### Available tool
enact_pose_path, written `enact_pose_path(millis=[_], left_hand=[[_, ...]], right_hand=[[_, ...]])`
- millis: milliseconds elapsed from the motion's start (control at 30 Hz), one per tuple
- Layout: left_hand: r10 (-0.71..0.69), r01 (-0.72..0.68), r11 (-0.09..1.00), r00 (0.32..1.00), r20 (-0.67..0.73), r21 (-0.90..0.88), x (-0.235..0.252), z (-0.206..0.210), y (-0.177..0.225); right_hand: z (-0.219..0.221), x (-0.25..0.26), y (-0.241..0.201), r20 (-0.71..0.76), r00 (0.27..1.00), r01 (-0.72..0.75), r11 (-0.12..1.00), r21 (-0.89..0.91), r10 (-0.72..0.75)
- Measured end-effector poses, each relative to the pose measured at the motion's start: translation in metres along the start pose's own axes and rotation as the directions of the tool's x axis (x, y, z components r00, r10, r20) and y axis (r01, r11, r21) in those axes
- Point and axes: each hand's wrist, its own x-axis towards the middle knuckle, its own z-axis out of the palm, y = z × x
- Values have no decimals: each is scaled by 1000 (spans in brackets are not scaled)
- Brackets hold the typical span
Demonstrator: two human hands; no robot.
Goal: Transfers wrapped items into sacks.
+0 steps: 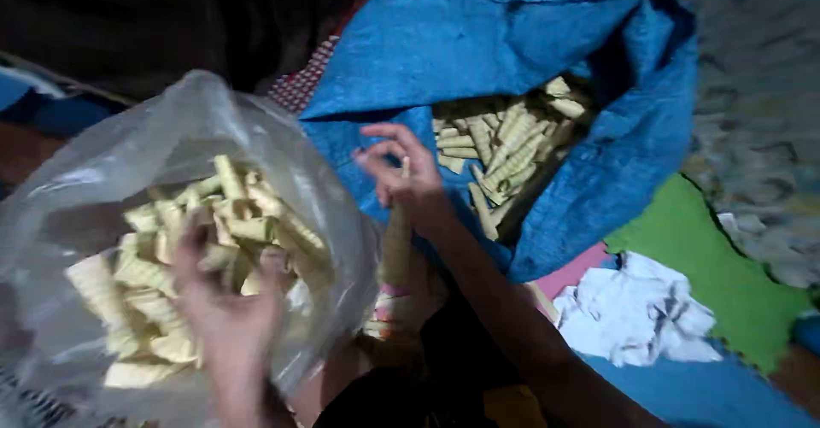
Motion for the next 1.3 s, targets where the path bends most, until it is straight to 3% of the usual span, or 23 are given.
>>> enact_pose_path(millis=[67,133,200,233,300,333,433,500,533,600,667,700,767,800,867,967,1067,1100,1167,1233,1300], left_hand=[[46,21,983,932,360,-181,3,82,37],[-19,214,949,769,638,-230,14,153,56],[-22,331,910,640,768,-249,27,210,53],[-7,328,910,624,781,-254,31,233,50],[14,278,927,645,764,-252,36,274,45],[19,242,941,661,750,-237,40,293,44],[78,102,973,702,708,-208,49,359,38],[109,-2,988,705,701,-152,51,398,26],[120,-52,992,697,707,-117,51,416,19],[90,-50,996,680,728,-76,50,441,13],[-32,85,996,634,773,-28,60,454,22],[-129,192,981,574,809,21,69,458,34],[-220,300,950,462,859,83,78,463,36],[-199,281,957,438,877,76,75,466,28],[-120,208,978,451,884,27,60,474,7],[-232,387,917,332,914,92,60,470,29],[-243,510,854,228,943,97,54,458,33],[-220,542,838,224,950,66,48,452,27],[-186,597,802,235,954,10,38,435,14],[-193,663,748,246,950,-19,38,391,33],[-165,674,735,285,944,-75,38,335,58]], right_hand=[[-29,-5,6,-125,991,-25,984,178,48],[-63,1,19,-154,988,10,999,51,-2],[-122,11,50,-268,963,-12,997,-76,-8],[-155,8,67,-404,911,-117,991,-61,83],[-210,-11,101,-692,663,-369,929,31,286],[-228,-25,117,-778,544,-471,882,29,316],[-255,-57,133,-906,305,-657,754,22,293],[-259,-72,132,-929,226,-747,665,30,295],[-259,-74,128,-928,219,-776,631,22,301],[-261,-74,125,-901,297,-800,597,-54,316],[-262,-69,131,-847,407,-793,592,-143,341],[-261,-65,135,-831,425,-793,590,-151,358],[-257,-55,141,-838,385,-777,625,-67,388],[-255,-49,145,-849,355,-741,671,-1,390],[-253,-41,151,-862,311,-703,707,76,401],[-255,-38,151,-860,271,-743,662,99,433],[-260,-51,151,-841,296,-565,793,228,453],[-260,-58,149,-818,332,-457,839,297,470],[-260,-71,138,-728,396,-333,826,454,559],[-250,-80,116,-638,433,-327,770,548,637],[-234,-86,93,-557,518,-326,751,574,650]])
